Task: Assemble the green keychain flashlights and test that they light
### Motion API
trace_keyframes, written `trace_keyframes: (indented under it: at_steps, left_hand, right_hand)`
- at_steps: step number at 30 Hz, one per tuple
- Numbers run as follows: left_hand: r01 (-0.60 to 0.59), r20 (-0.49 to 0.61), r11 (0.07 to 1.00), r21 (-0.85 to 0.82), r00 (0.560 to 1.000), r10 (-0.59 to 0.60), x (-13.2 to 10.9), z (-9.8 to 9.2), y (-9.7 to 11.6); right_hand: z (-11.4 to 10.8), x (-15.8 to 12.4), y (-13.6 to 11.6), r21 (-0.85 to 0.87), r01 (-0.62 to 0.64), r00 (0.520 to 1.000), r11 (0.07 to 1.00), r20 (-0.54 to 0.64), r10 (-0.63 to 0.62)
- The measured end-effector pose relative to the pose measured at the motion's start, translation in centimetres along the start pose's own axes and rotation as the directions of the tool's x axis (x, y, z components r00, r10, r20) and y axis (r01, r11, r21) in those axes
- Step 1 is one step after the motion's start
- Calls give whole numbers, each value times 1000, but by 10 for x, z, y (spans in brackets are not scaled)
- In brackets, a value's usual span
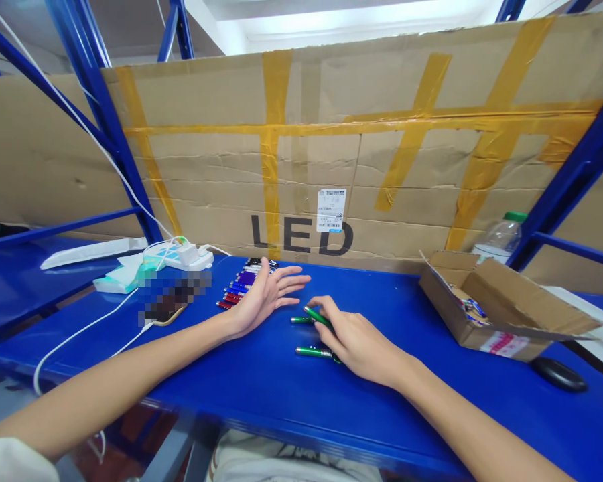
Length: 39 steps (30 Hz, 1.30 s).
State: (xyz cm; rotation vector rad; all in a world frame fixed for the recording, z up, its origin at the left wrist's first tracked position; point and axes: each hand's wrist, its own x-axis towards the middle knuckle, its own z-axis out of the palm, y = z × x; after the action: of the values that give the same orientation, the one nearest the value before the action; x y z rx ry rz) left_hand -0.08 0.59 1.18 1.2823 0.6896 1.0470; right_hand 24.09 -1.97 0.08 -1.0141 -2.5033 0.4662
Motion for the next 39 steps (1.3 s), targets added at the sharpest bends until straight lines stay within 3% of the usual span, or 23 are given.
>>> trace_keyframes:
  at_steps: [9, 13, 18, 22, 26, 33, 39]
  left_hand:
    - [-10, -18, 1000, 16, 1000, 10, 2, -1, -3]
    - [-10, -23, 1000, 20, 1000, 11, 2, -1, -3]
    - [1, -25, 999, 40, 1000, 0, 2, -1, -5]
    - [7, -44, 999, 35, 999, -5, 3, -1, -6]
    - [-5, -48, 999, 33, 999, 6, 4, -1, -6]
    - [4, -49, 999, 52, 999, -2, 5, -2, -9]
    - [9, -55, 999, 49, 998, -7, 6, -2, -11]
  right_hand:
    - [-1, 2, 2, -71, 108, 993, 992, 48, -104]
    - [-1, 3, 2, -82, 114, 992, 990, 55, -109]
    - [6, 10, 8, -144, 98, 993, 985, -45, -105]
    - [12, 15, 16, -146, 86, 996, 986, 16, -85]
    - [12, 14, 21, -142, 77, 997, 987, -4, -78]
    - [6, 13, 22, 17, -30, 981, 999, -193, 33]
    - [6, 13, 15, 159, -81, 966, 984, -230, 116]
